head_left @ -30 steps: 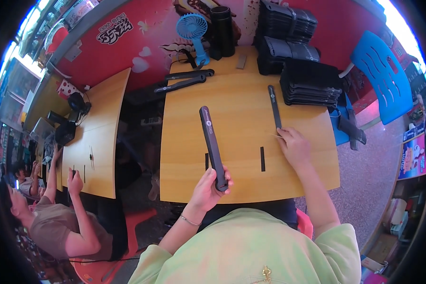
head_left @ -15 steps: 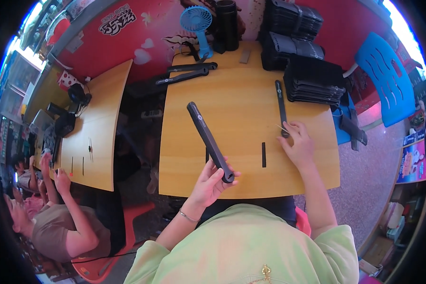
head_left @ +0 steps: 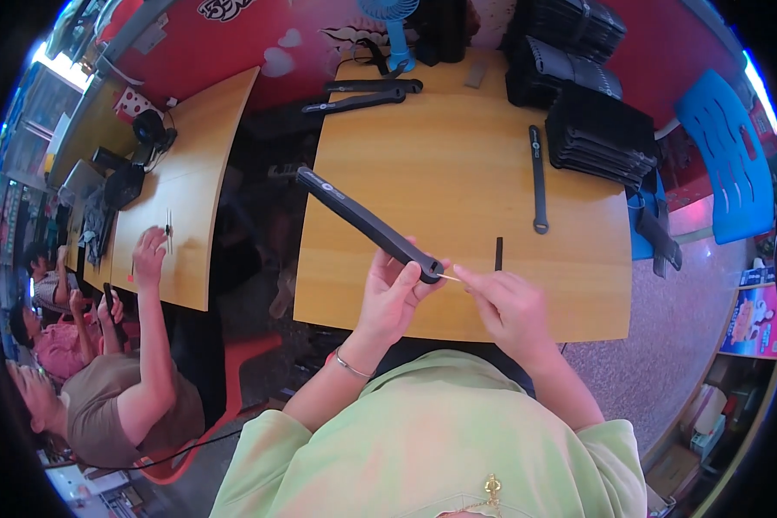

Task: Assembling black textile straps by threading thin strings through pre-drilled holes and organizing them on a table.

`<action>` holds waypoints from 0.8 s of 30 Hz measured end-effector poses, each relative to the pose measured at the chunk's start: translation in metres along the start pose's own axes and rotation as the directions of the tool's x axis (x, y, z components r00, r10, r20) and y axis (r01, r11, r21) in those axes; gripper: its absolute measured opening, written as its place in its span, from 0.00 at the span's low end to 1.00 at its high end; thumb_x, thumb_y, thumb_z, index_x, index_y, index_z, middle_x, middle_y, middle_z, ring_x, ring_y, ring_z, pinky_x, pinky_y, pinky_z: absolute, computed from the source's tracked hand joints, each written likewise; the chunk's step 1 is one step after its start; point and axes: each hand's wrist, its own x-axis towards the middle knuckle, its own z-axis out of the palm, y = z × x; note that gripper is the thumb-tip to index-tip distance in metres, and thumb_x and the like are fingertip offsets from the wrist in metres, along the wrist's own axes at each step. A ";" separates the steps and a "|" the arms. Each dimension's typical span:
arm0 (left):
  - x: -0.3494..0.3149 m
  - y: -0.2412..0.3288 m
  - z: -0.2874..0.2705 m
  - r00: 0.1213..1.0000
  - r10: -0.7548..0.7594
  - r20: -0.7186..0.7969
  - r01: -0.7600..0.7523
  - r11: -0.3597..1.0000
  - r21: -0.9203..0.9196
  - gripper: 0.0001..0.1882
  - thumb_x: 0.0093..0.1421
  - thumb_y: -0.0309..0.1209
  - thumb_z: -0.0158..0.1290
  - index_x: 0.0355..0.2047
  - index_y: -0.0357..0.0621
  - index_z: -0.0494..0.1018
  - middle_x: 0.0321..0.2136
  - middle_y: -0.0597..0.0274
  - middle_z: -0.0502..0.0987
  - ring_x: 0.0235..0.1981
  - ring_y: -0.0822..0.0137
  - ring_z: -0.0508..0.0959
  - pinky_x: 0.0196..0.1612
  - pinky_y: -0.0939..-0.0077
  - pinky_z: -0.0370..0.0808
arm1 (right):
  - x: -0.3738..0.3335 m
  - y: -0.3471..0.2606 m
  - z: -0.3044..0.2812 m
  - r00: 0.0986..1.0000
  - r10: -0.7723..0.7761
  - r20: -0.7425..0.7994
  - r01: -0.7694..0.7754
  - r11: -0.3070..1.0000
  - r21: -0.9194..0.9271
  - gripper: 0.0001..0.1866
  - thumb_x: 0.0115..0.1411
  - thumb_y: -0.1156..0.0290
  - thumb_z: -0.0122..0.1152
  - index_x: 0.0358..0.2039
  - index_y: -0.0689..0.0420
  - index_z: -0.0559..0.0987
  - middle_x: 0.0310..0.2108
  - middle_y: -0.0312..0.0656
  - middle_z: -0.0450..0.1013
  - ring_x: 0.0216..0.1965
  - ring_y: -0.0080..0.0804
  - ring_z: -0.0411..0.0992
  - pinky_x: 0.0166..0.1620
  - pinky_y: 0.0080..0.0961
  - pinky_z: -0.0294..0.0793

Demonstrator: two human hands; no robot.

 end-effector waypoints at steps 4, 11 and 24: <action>0.000 -0.001 0.002 0.995 0.075 -0.063 -0.072 0.996 0.053 0.17 0.62 0.23 0.46 0.51 0.44 0.62 0.40 0.54 0.73 0.46 0.51 0.74 0.46 0.65 0.78 | -0.002 -0.005 0.004 1.000 -0.012 -0.020 0.012 1.000 -0.012 0.21 0.51 0.77 0.58 0.46 0.46 0.77 0.24 0.35 0.72 0.25 0.31 0.70 0.26 0.26 0.68; -0.001 -0.002 0.008 0.983 0.156 -0.096 -0.143 0.981 0.128 0.18 0.60 0.20 0.48 0.50 0.44 0.61 0.39 0.57 0.73 0.45 0.53 0.75 0.46 0.64 0.77 | -0.003 -0.001 0.012 0.997 -0.040 -0.070 0.036 0.998 -0.055 0.20 0.51 0.76 0.59 0.46 0.46 0.77 0.24 0.34 0.72 0.25 0.31 0.70 0.26 0.26 0.69; 0.000 -0.008 0.005 0.922 0.385 -0.030 -0.339 0.844 0.416 0.19 0.57 0.17 0.50 0.48 0.43 0.61 0.39 0.55 0.73 0.46 0.54 0.74 0.47 0.65 0.74 | -0.007 -0.002 0.016 0.993 0.122 -0.011 -0.121 0.991 0.055 0.19 0.53 0.76 0.57 0.46 0.47 0.76 0.25 0.38 0.74 0.23 0.32 0.73 0.25 0.26 0.70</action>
